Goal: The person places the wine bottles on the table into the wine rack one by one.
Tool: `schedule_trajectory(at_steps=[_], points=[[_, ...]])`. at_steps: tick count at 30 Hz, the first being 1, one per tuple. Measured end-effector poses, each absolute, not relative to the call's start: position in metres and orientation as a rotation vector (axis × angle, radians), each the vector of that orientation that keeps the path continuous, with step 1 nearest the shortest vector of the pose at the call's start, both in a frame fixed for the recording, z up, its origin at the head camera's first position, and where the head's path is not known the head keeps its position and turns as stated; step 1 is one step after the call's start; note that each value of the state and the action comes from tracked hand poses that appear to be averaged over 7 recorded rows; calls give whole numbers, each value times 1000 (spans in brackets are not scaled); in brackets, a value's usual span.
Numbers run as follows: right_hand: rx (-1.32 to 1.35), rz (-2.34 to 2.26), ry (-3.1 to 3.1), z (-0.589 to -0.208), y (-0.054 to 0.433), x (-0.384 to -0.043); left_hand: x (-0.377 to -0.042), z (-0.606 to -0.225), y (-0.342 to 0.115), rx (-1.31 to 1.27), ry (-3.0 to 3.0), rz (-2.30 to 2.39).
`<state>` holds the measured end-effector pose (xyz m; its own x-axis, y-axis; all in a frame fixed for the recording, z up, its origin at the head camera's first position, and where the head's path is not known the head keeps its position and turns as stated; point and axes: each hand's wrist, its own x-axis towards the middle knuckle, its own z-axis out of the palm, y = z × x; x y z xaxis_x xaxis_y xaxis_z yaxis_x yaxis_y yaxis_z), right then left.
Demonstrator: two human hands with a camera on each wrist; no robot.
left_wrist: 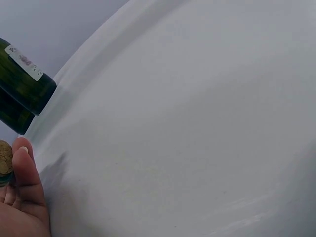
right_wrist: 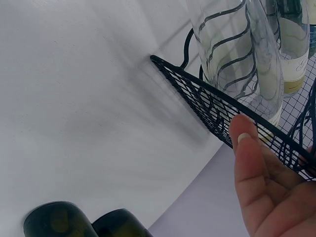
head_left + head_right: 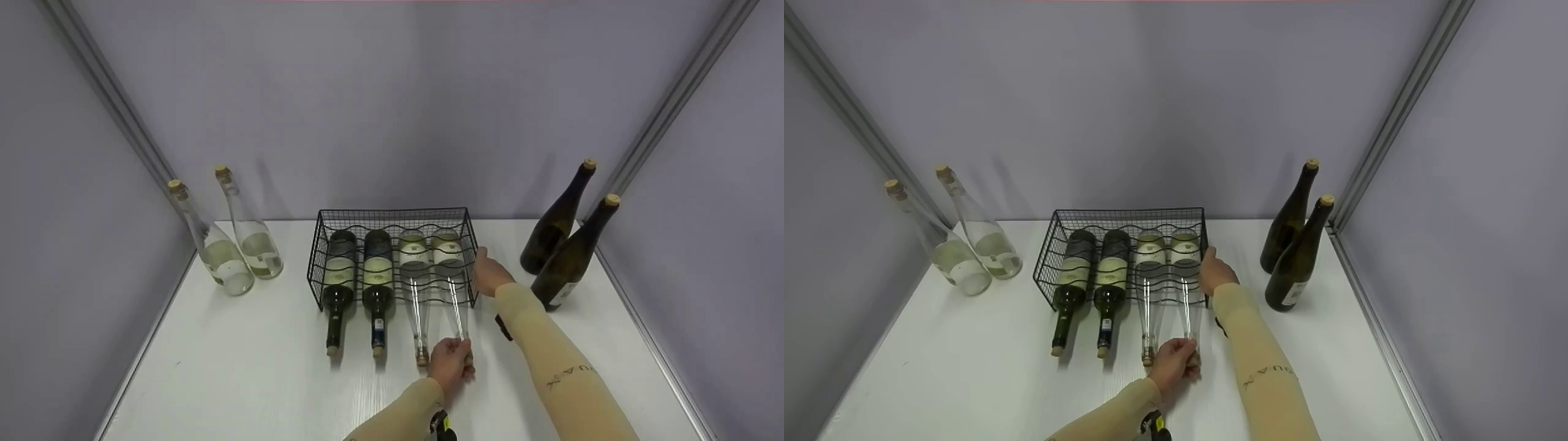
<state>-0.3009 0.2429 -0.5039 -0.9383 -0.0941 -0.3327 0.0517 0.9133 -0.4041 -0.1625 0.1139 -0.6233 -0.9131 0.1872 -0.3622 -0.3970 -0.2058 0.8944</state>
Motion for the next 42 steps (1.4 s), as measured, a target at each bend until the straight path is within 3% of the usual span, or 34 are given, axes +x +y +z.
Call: schedule_trajectory(at_steps=[19, 30, 42], points=[[-58, -570, 2753, -506, 244, -299, -161, -624, 115, -260, 1614, 2194], [6, -626, 2715, -502, 243, -301, -146, -610, 110, -224, 1743, 1959], [-54, -670, 2682, -502, 251, -298, -117, -575, 60, -90, 1853, 1729]])
